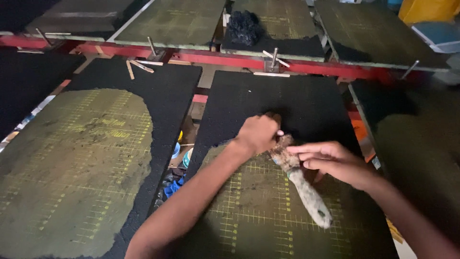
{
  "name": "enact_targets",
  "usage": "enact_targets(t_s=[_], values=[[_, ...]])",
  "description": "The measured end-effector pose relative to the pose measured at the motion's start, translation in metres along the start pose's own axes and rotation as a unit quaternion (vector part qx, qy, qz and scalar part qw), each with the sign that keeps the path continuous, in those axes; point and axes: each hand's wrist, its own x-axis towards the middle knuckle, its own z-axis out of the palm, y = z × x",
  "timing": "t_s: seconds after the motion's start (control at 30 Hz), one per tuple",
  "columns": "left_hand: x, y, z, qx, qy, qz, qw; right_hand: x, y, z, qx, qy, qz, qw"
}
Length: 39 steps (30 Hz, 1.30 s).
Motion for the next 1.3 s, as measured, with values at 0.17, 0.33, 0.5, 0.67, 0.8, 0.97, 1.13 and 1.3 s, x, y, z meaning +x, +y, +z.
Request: enact_targets(t_s=[0.17,0.33,0.5,0.67,0.8,0.97,1.13,1.3], values=[[-0.009,0.015,-0.006,0.076,0.033,0.053,0.995,0.017,0.027,0.02,0.117,0.119,0.012,0.986],[0.005,0.006,0.007,0.004,0.012,0.014,1.0,0.0,0.009,0.02,0.088,0.118,0.027,0.989],[0.007,-0.01,0.004,-0.175,0.003,0.007,0.985,-0.017,-0.006,0.017,-0.144,0.04,0.039,0.988],[-0.007,-0.005,-0.027,-0.244,-0.054,0.013,0.968,-0.023,-0.005,0.008,-0.414,-0.032,-0.03,0.909],[-0.002,-0.012,-0.013,-0.195,-0.018,0.039,0.98,-0.022,-0.01,0.016,-0.505,0.049,-0.089,0.857],[-0.001,-0.014,-0.01,-0.167,0.011,0.082,0.982,-0.007,0.008,0.017,-0.527,0.106,-0.195,0.82],[-0.002,-0.016,-0.008,-0.175,0.021,0.083,0.981,-0.008,0.008,0.013,-0.542,0.104,-0.196,0.81],[-0.002,-0.015,-0.006,-0.15,0.042,0.091,0.984,-0.015,-0.003,0.002,-0.549,0.059,-0.122,0.825]])
